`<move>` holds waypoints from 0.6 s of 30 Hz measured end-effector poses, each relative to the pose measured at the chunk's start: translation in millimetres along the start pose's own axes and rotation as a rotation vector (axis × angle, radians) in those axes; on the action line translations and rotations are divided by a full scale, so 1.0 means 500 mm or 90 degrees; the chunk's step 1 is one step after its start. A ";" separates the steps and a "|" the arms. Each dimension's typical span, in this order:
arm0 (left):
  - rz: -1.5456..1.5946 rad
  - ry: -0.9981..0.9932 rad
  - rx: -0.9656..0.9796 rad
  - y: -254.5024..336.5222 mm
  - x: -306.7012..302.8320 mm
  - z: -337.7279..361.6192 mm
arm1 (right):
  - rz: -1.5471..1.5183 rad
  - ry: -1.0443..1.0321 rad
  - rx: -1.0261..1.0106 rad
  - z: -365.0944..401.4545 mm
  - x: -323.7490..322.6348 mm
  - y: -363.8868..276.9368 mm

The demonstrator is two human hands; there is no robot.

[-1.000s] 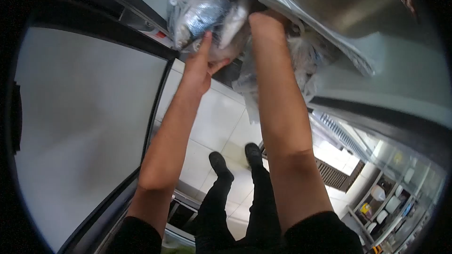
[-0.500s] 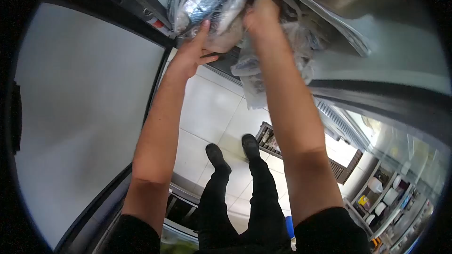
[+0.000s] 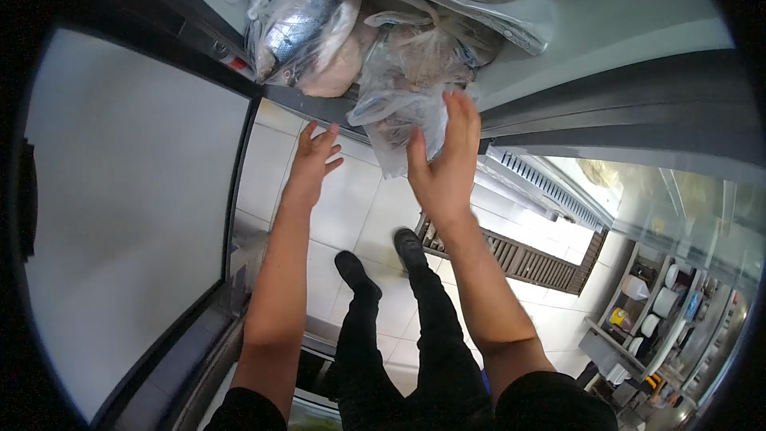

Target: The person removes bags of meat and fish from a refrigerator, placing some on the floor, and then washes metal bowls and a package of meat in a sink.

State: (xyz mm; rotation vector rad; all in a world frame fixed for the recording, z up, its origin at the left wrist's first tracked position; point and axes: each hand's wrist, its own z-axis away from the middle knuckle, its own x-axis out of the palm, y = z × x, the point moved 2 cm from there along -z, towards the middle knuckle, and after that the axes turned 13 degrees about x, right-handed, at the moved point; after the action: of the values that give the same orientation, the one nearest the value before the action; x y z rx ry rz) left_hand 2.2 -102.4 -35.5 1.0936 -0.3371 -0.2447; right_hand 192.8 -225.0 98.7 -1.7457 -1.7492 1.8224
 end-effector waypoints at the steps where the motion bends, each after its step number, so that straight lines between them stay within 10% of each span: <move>1: -0.006 0.002 -0.002 -0.008 0.009 0.014 | 0.064 0.033 -0.081 -0.033 0.010 -0.005; 8: -0.022 -0.028 -0.058 -0.072 0.048 0.129 | 0.386 -0.192 0.271 -0.281 0.089 -0.001; 11: 0.034 -0.042 -0.107 -0.100 0.030 0.173 | 0.330 -0.037 0.264 -0.297 0.109 0.044; 14: 0.076 -0.092 -0.127 -0.121 0.013 0.188 | 0.132 0.111 0.233 -0.298 0.101 0.072; 18: 0.146 -0.143 -0.097 -0.098 0.045 0.181 | -0.630 0.165 0.418 -0.293 0.079 0.018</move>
State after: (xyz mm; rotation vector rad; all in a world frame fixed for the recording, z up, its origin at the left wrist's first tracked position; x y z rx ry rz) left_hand -13.1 -206.7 -38.4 0.8700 -0.6303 -0.1858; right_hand 288.8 -107.7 110.3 -0.6225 -1.2888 1.3654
